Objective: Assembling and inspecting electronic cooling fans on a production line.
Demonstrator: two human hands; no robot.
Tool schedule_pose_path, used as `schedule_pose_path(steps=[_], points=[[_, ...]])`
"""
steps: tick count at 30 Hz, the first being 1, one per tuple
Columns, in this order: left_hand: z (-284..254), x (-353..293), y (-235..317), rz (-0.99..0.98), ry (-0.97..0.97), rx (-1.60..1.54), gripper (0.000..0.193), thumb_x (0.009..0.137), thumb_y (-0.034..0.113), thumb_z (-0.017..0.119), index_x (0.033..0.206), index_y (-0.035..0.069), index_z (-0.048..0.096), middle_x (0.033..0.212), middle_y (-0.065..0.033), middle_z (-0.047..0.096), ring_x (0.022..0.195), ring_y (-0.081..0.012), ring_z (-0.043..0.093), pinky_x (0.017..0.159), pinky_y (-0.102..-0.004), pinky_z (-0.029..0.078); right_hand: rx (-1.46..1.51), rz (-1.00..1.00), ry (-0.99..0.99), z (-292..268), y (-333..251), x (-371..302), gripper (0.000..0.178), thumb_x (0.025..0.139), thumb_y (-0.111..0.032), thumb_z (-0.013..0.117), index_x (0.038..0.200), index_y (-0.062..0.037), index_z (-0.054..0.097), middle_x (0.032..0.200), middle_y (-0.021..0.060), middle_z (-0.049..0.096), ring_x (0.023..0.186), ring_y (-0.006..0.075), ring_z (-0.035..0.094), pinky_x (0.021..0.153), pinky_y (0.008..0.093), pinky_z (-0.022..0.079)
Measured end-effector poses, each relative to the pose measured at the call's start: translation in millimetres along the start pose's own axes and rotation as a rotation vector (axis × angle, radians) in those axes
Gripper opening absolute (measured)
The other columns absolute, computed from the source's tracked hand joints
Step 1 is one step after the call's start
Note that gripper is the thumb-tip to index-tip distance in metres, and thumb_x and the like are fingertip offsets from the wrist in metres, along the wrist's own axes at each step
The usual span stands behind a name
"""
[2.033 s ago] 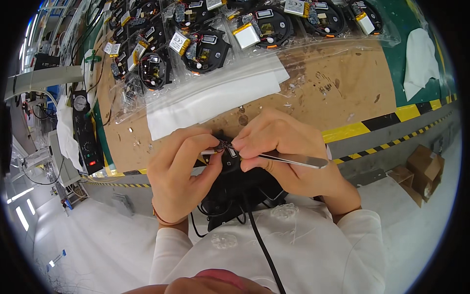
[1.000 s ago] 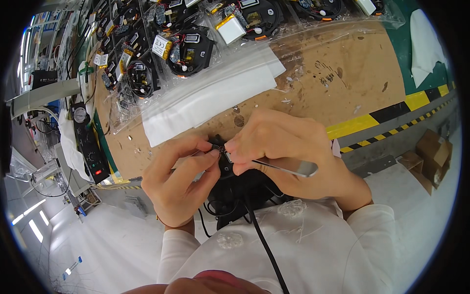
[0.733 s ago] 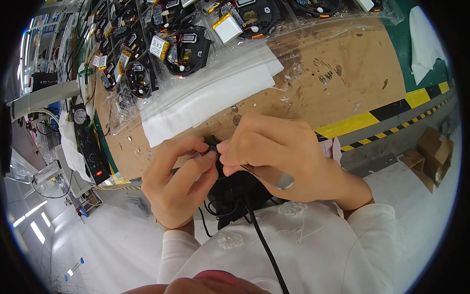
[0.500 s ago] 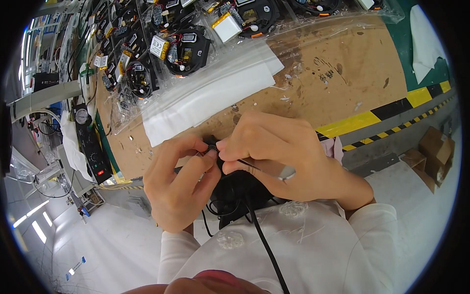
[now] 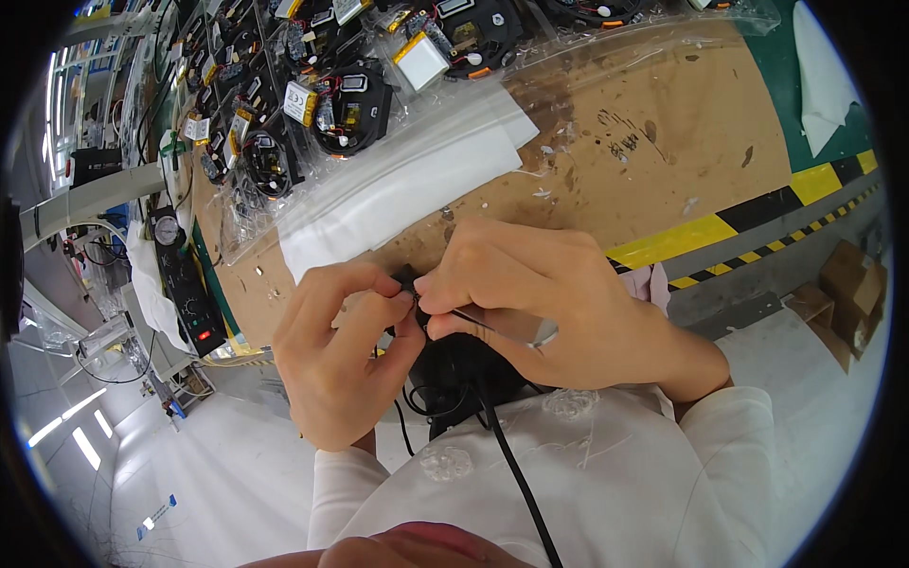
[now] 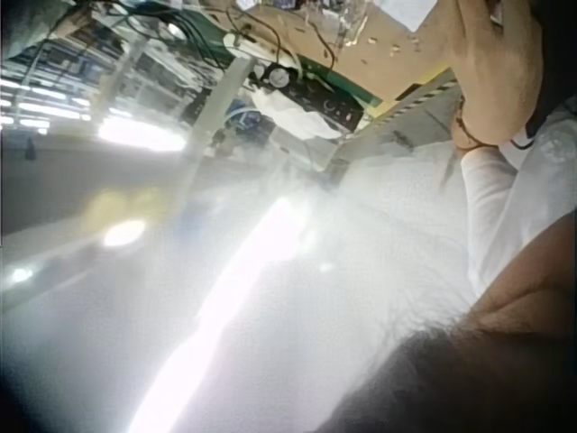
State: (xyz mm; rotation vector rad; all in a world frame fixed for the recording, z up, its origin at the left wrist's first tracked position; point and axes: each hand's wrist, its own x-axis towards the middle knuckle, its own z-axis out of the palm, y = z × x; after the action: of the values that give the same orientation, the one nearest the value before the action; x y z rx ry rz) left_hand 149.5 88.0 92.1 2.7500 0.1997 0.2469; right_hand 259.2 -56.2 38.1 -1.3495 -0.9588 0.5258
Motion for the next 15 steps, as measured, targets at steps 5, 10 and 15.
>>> schedule_pose_path(steps=[5,10,15], points=[[-1.8,-1.0,1.0,-0.04,-0.025,-0.016,0.022,0.053,-0.005,0.071,0.068,0.006,0.061,0.079,-0.0025,0.06,0.069,-0.0205,0.058,0.053,-0.03,0.045,0.001,0.0,0.014,1.9,0.4,-1.0,0.023,0.069,-0.004,0.077,0.086,-0.0046,0.062,0.087,0.0118,0.067,0.078,0.0241,0.066,0.064,0.029,0.053],[-1.8,-1.6,2.8,-0.051,-0.018,-0.012,0.02,0.054,-0.005,0.071,0.068,0.005,0.062,0.08,-0.0029,0.061,0.07,-0.0201,0.059,0.055,-0.0299,0.046,0.013,0.009,0.025,1.0,0.0,-1.6,0.021,0.071,-0.006,0.076,0.086,-0.0041,0.062,0.087,0.0114,0.067,0.078,0.0236,0.066,0.063,0.0291,0.053],[-3.7,-2.0,3.4,-0.057,-0.033,-0.024,0.019,0.056,-0.006,0.071,0.069,0.004,0.062,0.081,-0.0035,0.061,0.07,-0.02,0.059,0.057,-0.0299,0.047,0.12,-0.037,0.082,-0.4,3.4,-2.1,0.02,0.074,0.004,0.071,0.091,0.0016,0.061,0.086,0.0111,0.063,0.072,0.0238,0.06,0.06,0.0282,0.048]])
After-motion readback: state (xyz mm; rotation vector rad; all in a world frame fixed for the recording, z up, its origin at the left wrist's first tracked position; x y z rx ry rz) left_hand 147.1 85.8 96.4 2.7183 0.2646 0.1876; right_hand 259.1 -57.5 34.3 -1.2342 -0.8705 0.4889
